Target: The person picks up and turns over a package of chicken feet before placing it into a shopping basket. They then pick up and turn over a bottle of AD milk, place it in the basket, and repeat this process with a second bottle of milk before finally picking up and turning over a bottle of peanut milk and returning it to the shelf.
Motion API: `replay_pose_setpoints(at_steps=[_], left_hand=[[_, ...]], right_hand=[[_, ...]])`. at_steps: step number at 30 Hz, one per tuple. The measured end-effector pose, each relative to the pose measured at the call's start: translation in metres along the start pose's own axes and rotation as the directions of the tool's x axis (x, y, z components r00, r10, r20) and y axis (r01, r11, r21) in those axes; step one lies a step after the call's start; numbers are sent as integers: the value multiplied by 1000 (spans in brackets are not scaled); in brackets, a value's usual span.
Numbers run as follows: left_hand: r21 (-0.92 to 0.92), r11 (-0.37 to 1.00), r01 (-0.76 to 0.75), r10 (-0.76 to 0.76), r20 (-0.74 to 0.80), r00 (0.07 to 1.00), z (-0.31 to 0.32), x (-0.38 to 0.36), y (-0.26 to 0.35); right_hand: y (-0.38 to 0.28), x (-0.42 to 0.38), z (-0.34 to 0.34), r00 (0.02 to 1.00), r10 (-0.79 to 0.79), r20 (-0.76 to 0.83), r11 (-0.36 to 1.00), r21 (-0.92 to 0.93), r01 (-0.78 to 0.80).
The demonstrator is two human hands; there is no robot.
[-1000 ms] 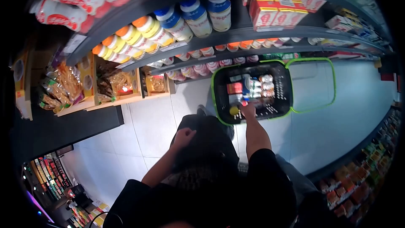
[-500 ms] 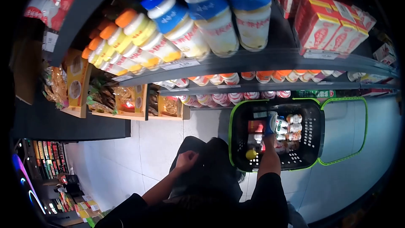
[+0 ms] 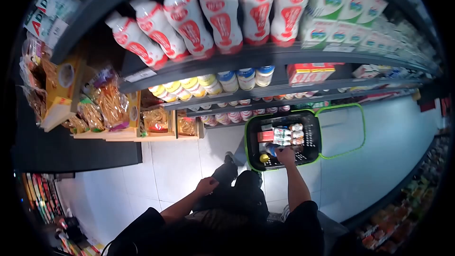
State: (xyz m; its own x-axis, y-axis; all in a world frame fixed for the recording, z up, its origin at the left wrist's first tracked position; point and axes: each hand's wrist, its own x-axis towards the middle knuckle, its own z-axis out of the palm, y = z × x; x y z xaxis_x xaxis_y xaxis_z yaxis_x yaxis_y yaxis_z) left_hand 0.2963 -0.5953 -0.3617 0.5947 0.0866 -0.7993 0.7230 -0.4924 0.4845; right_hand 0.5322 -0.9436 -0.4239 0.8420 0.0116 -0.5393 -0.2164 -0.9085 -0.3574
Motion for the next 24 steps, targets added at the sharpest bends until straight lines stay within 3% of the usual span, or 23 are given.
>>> replay_pose_setpoints(at_steps=[1,4,5,8,9,11,12,14,15,17,18,20,22,24], left_hand=[[11,1000,-11,10,62,998,-8,-9,7],[197,891,-409,426,-51,903,-39,-46,59],[155,895,-418,425,-13,905,-45,-45,67],[201,713,-672,695,-75,715,-72,-78,132],[263,594,-760,794,-42,606,-82,-90,157],[174,518,-837,853,-39,520,-87,-115,195],[108,575,-811,815,6,579,-87,-124,204],[-13,683,-731,728,102,678,-87,-137,219],[-111,676,-729,737,103,668,-88,-144,226],[-301,646,-702,752,90,653,-89,-153,237],[-496,600,-628,754,87,652,-84,-153,240],[-691,538,-482,760,151,632,-82,-157,247],[-862,400,-312,816,180,549,-82,-181,275],[-900,355,-252,847,195,495,-86,-194,297]], right_hand=[[-18,-33,-25,1000,-21,-13,1000,11,21],[-59,-118,-87,978,-207,-31,977,43,209],[-79,-146,-115,974,-228,7,969,95,226],[-141,-219,-192,942,-308,133,932,244,270],[-147,-231,-201,924,-369,97,892,316,324],[-155,-243,-215,873,-488,1,778,454,435],[-161,-245,-227,841,-540,39,723,534,439],[-179,-250,-247,835,-546,-64,602,664,444],[-178,-244,-250,858,-510,-70,578,711,401],[-192,-239,-262,809,-565,-162,366,829,422],[-198,-232,-261,756,-606,-247,267,832,486],[-213,-226,-254,636,-662,-397,82,805,588],[-220,-217,-252,589,-750,-300,-37,909,416],[-230,-215,-244,580,-762,-289,-196,956,218]])
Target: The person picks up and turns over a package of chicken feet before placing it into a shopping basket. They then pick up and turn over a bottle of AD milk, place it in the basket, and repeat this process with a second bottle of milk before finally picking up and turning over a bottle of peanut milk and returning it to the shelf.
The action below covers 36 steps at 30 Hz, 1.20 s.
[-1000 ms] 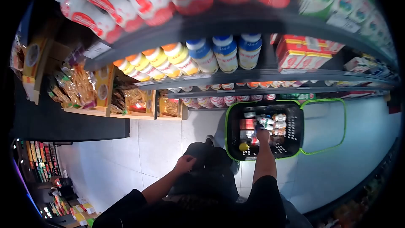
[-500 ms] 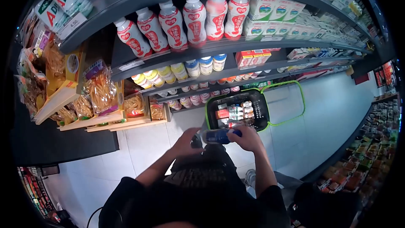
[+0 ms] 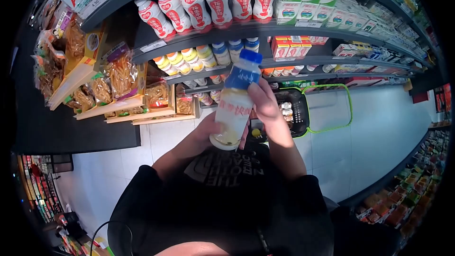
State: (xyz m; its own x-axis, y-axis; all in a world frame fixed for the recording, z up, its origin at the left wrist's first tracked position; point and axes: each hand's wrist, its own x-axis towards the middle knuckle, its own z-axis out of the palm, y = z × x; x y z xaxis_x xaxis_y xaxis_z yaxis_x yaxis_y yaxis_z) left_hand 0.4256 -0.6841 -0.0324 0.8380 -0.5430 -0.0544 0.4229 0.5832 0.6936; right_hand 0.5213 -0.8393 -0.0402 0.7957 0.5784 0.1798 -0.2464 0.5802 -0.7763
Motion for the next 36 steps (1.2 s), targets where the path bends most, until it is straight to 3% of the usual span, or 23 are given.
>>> replay_pose_setpoints(at_steps=[3,5,14,21,25,33,36], left_hand=[[-55,996,-72,77,89,993,0,16,-6],[-125,982,-142,162,168,973,-3,23,-12],[-54,979,-198,202,70,977,-8,30,-28],[64,969,-239,244,-77,967,-2,25,-26],[148,966,-211,238,-195,952,6,24,-31],[192,959,-211,246,-186,951,8,22,-45],[40,969,-243,246,-161,956,8,22,-47]], right_hand=[[-6,9,17,996,6,90,996,84,-13],[-11,8,12,996,82,35,996,21,-83],[-17,11,-2,979,183,93,972,135,-194],[-10,12,-10,977,195,88,981,-11,-194],[-8,7,-11,984,122,130,992,-45,-118],[-14,-7,-10,981,174,86,985,-33,-172],[-13,-7,-13,980,153,130,988,-13,-152]])
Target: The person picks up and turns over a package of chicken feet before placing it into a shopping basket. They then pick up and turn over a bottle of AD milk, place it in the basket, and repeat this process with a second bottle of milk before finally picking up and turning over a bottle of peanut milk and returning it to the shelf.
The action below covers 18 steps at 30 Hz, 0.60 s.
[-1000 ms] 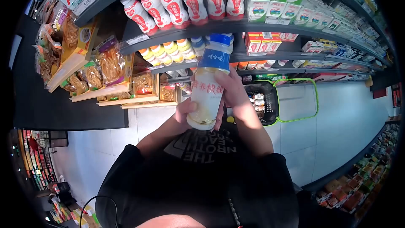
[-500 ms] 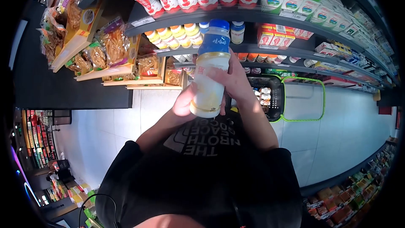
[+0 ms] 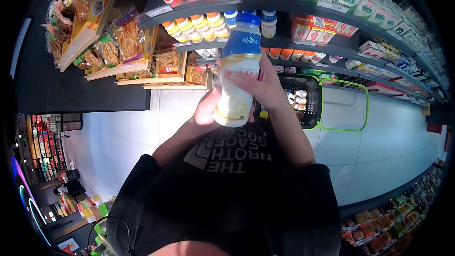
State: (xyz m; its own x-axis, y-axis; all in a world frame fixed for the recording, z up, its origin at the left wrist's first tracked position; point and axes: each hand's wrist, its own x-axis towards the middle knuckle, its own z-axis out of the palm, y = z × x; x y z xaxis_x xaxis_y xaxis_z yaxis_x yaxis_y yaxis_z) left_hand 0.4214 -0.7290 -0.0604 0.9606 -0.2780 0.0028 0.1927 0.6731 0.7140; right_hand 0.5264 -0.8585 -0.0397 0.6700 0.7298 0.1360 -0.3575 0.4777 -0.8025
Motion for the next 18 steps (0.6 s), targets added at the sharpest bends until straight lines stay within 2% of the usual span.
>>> replay_pose_setpoints(at_steps=[9,18], left_hand=[[4,1000,25,-25,35,999,1,3,-5],[2,1000,21,-21,-14,1000,5,4,-10]], right_hand=[[-2,-7,-8,1000,-20,-13,999,-29,19],[-2,-10,-11,1000,-21,-16,1000,-20,21]])
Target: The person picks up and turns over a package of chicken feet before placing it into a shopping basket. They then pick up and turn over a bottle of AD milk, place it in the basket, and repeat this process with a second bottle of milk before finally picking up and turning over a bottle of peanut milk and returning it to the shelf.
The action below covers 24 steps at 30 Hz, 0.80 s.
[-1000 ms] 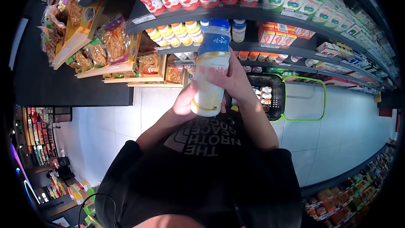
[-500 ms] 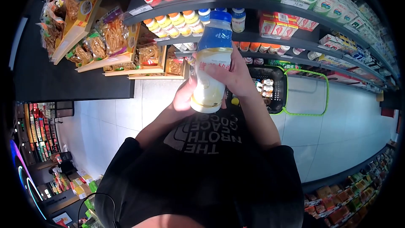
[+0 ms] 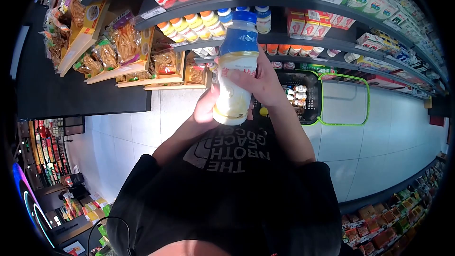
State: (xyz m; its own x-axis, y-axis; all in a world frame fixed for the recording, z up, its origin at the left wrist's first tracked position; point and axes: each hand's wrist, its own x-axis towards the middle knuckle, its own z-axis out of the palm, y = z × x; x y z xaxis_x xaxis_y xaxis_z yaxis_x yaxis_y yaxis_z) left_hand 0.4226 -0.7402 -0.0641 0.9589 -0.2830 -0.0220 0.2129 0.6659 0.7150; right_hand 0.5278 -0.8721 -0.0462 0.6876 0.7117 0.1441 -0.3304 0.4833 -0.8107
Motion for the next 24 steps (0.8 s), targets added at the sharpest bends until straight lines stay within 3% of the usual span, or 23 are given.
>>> replay_pose_setpoints(at_steps=[6,9,12,15,24], left_hand=[[-9,1000,4,-4,-22,1000,5,4,0],[83,996,13,-7,-77,997,10,5,1],[-10,1000,0,0,5,1000,6,8,1],[37,999,7,-9,44,999,1,11,0],[43,999,16,-17,36,999,2,14,2]], right_hand=[[0,0,-4,999,28,-15,1000,13,-28],[1,1,-7,1000,24,4,999,33,-24],[-5,1,-5,1000,-7,1,1000,17,7],[-2,0,-12,1000,-21,20,999,30,21],[-4,0,-12,1000,-19,12,1000,13,19]])
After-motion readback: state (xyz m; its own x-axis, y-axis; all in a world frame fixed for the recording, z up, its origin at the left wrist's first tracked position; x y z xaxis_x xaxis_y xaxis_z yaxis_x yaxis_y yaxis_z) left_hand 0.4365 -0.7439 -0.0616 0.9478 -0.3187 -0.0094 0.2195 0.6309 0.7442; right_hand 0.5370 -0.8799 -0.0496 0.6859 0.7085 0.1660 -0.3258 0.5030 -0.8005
